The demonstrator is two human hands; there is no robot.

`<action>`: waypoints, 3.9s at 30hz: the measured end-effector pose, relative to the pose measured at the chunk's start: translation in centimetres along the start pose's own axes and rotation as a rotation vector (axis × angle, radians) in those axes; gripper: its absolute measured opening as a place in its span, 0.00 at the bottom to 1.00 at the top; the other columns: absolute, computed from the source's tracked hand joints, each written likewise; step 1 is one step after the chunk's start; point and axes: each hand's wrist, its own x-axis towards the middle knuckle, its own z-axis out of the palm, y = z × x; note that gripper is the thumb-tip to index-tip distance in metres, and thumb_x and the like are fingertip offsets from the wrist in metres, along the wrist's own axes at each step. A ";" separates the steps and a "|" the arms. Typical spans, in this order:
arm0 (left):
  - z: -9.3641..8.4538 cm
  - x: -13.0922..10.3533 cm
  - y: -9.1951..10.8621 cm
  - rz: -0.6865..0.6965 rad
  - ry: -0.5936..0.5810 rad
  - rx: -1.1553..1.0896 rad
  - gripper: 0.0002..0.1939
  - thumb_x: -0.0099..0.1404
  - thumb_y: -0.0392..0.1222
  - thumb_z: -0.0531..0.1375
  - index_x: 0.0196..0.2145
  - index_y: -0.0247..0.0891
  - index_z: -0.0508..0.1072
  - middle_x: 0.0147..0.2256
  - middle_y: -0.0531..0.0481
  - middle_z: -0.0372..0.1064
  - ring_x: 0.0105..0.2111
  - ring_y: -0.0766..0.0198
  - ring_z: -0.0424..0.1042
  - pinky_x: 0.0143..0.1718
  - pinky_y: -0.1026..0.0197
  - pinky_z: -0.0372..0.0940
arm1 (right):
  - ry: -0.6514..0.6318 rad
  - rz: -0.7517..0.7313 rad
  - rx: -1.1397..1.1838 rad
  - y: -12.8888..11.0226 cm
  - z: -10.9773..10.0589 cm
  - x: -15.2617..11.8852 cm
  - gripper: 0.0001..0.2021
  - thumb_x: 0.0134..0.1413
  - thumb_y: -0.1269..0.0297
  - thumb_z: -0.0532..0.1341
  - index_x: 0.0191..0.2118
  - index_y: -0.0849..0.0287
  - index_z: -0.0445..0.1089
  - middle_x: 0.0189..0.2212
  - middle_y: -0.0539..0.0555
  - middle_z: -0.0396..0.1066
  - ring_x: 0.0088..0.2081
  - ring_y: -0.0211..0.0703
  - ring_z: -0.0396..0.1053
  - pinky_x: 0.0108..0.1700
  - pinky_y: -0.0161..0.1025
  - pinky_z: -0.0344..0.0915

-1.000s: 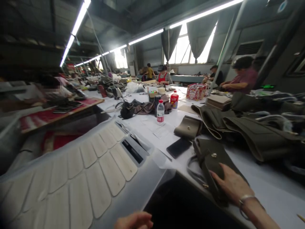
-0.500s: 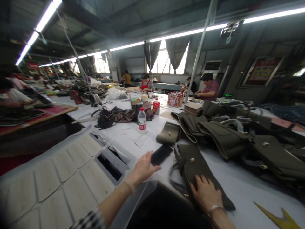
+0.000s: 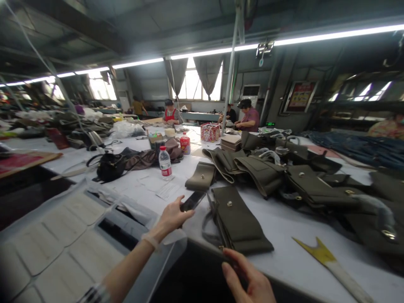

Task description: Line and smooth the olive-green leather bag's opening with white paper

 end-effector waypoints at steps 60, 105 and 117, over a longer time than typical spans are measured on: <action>6.3 -27.5 6.5 -0.532 -1.054 -1.715 0.48 0.62 0.75 0.46 0.50 0.22 0.73 0.35 0.36 0.77 0.33 0.55 0.76 0.40 0.57 0.68 | 0.557 -0.419 -0.383 -2.5 -0.3 -20.5 0.15 0.67 0.66 0.53 0.57 0.55 0.65 0.56 0.56 0.68 0.61 0.54 0.59 0.63 0.56 0.58; 4.8 -27.1 7.3 -0.517 -0.878 -1.752 0.47 0.65 0.72 0.44 0.51 0.20 0.73 0.39 0.35 0.75 0.37 0.54 0.75 0.39 0.57 0.69 | 0.024 0.488 1.058 -4.9 6.0 -23.0 0.27 0.50 0.59 0.67 0.54 0.61 0.63 0.39 0.60 0.73 0.32 0.49 0.74 0.28 0.41 0.72; 4.5 -27.4 7.6 -0.522 -0.922 -1.743 0.49 0.63 0.74 0.44 0.49 0.19 0.73 0.36 0.35 0.76 0.34 0.55 0.75 0.36 0.58 0.69 | -0.027 0.459 1.053 -5.4 5.5 -23.0 0.26 0.51 0.61 0.65 0.56 0.62 0.63 0.40 0.61 0.74 0.32 0.49 0.74 0.27 0.40 0.71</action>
